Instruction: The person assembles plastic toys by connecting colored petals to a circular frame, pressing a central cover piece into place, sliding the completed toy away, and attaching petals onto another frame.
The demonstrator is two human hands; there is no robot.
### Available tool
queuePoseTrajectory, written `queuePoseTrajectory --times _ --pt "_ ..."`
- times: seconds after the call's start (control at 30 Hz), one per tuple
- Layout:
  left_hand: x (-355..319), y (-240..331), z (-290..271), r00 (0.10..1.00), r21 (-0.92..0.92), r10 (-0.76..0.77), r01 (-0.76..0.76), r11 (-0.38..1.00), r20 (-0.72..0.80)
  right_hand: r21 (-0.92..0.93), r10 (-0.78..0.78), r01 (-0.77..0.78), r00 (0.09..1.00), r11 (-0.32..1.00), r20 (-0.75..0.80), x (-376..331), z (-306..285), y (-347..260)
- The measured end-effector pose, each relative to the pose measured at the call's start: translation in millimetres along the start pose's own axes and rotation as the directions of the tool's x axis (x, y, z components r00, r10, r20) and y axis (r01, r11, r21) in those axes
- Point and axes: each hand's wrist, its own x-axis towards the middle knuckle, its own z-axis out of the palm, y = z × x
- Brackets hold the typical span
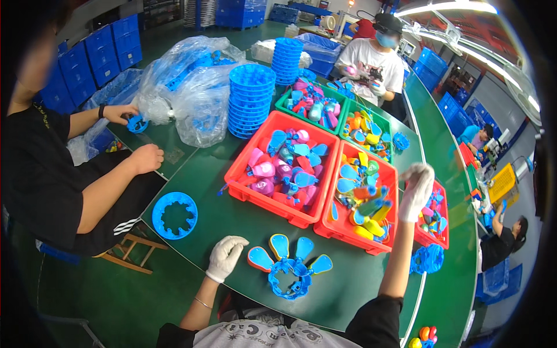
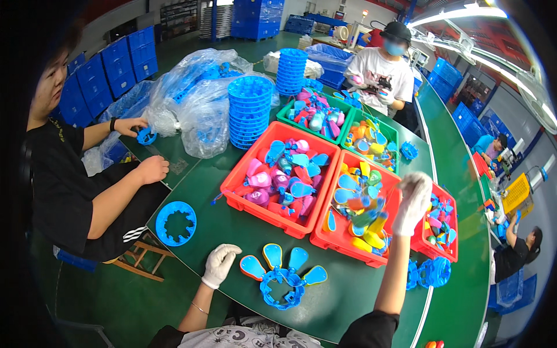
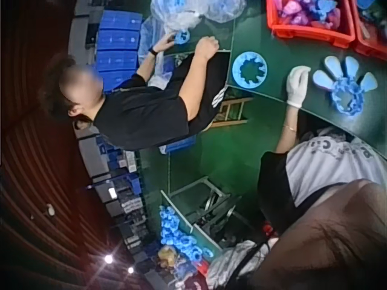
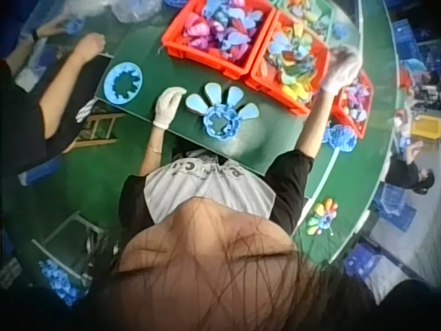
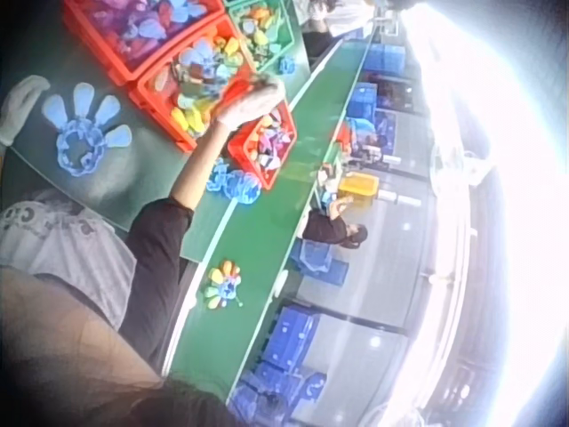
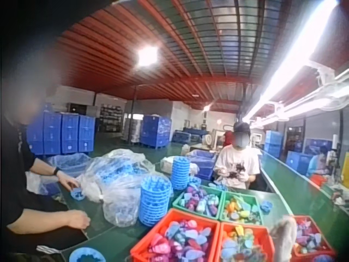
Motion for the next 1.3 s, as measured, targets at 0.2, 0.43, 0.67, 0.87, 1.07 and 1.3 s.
queuePoseTrajectory --times 0.2,0.43,0.67,0.87,1.07,1.3 --pt "-0.5 1.6 -2.4 0.998 0.026 -0.034 0.035 0.999 -0.048 -0.196 -0.064 0.117 0.963 0.974 0.261 36.5 71.9 -51.1" --pt "0.1 8.1 0.5 0.998 -0.014 -0.035 0.034 0.999 -0.06 0.031 0.075 -0.095 0.913 0.995 0.4 41.6 144.8 -46.6" --pt "-8.2 -1.5 -1.9 0.983 -0.126 -0.173 0.164 0.978 -0.067 0.144 0.066 -0.262 0.655 0.954 0.752 -10.6 256.2 -25.0" --pt "-5.4 -1.0 0.4 0.984 -0.134 -0.165 0.155 0.979 -0.069 0.089 0.067 -0.328 0.434 0.94 0.898 -44.0 317.4 8.1" --pt "-2.1 2.0 -0.5 0.986 -0.133 -0.154 0.144 0.981 -0.069 0.173 -0.03 -0.353 0.377 0.919 0.926 -45.5 329.0 21.1" --pt "-3.6 2.3 -1.4 0.986 -0.101 -0.154 0.147 0.984 -0.066 0.061 -0.044 -0.028 0.422 0.998 0.905 -58.9 308.4 22.6"
